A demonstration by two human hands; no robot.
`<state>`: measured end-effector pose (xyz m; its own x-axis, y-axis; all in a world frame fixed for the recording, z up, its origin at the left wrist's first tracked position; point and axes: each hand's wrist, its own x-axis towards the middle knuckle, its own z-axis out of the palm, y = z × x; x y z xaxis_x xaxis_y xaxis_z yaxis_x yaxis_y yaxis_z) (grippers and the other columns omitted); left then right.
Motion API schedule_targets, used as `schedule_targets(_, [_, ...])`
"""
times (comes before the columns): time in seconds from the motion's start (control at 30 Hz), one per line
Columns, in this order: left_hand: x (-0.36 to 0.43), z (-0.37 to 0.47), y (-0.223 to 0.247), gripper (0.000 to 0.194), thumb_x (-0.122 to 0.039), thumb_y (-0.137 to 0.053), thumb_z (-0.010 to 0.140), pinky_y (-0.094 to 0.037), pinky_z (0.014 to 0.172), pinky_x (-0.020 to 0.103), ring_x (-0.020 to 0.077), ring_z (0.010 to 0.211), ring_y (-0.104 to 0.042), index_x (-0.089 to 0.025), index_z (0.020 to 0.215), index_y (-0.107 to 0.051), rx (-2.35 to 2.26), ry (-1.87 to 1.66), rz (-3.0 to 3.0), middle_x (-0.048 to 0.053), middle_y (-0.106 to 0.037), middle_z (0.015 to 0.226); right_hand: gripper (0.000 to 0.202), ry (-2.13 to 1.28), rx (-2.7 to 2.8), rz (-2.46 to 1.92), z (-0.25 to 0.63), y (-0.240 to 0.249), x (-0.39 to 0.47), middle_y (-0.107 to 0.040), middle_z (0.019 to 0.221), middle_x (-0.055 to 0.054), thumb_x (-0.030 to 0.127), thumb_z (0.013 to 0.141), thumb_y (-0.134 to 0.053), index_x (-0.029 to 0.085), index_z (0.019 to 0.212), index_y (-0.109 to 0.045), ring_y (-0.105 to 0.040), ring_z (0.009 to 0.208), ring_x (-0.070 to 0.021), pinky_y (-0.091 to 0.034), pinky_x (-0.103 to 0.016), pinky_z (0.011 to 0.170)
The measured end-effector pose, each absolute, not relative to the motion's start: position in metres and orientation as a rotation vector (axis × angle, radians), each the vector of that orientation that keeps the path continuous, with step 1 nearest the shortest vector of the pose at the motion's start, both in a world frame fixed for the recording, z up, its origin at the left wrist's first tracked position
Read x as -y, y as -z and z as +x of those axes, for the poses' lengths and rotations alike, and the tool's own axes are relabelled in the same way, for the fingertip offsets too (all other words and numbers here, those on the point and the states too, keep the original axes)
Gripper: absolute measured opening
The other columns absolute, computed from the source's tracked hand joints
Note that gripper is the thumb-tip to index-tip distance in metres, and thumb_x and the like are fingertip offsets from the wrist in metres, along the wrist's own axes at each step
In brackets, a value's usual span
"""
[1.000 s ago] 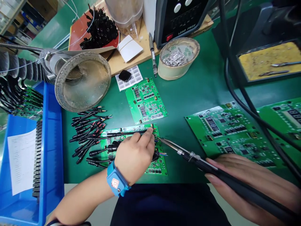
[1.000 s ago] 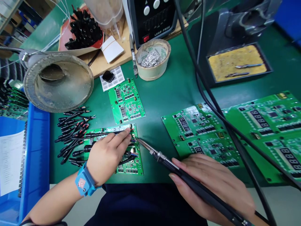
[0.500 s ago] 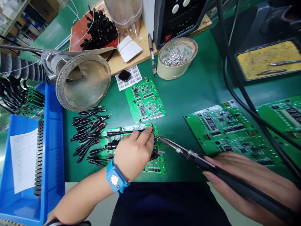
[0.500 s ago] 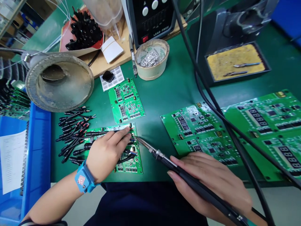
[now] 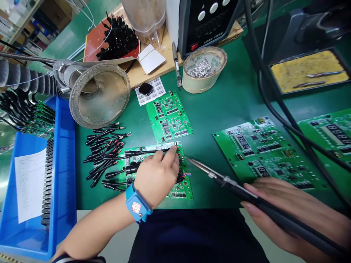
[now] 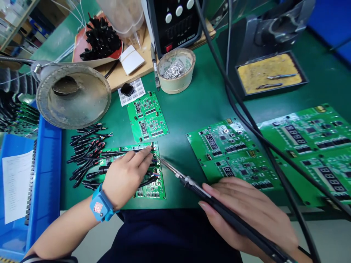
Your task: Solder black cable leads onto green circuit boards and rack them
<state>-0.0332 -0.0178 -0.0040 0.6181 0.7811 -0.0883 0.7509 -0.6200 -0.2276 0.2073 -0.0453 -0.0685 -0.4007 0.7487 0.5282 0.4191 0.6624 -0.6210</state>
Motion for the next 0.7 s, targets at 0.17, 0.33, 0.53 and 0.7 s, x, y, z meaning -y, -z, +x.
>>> schedule_targets(0.17, [0.018, -0.033, 0.004, 0.024, -0.010, -0.051, 0.084, -0.053, 0.051, 0.029, 0.0185, 0.072, -0.060, -0.009, 0.105, -0.063, 1.250, -0.263, -2.669, 0.010, -0.062, 0.117, 0.036, -0.461, 2.045, -0.960, 0.209, 0.070, 0.048, -0.066, 0.075, -0.002, 0.008, 0.078, -0.057, 0.018, 0.112, -0.056, -0.062, 0.067, -0.0151, -0.054, -0.032, 0.067])
schedule_targets(0.33, [0.018, -0.034, 0.004, 0.025, -0.010, -0.050, 0.084, -0.053, 0.051, 0.029, 0.0183, 0.072, -0.060, -0.010, 0.105, -0.063, 1.243, -0.273, -2.662, 0.011, -0.061, 0.118, 0.056, -0.461, 2.019, -0.928, 0.206, 0.066, 0.045, -0.065, 0.076, -0.001, 0.009, 0.077, -0.059, 0.021, 0.130, -0.045, -0.061, 0.066, -0.0149, -0.053, -0.031, 0.065])
schedule_targets(0.53, [0.017, -0.035, 0.007, 0.024, -0.011, -0.048, 0.087, -0.054, 0.055, 0.029, 0.0183, 0.075, -0.060, -0.012, 0.106, -0.062, 1.300, -0.293, -2.682, 0.011, -0.060, 0.119, 0.056, -0.446, 1.908, -1.042, 0.200, 0.061, 0.046, -0.064, 0.077, 0.001, 0.006, 0.075, -0.063, 0.025, 0.125, -0.050, -0.062, 0.068, -0.0122, -0.055, -0.026, 0.067])
schedule_targets(0.7, [0.014, -0.044, 0.004, 0.021, -0.015, -0.053, 0.086, -0.055, 0.071, 0.034, 0.0203, 0.084, -0.060, -0.014, 0.104, -0.063, 1.486, -0.043, -2.809, 0.007, -0.063, 0.116, 0.041, -0.446, 1.716, -1.210, 0.190, 0.053, 0.049, -0.069, 0.080, 0.001, 0.005, 0.071, -0.067, 0.026, 0.105, -0.062, -0.066, 0.072, -0.0127, -0.057, -0.025, 0.072])
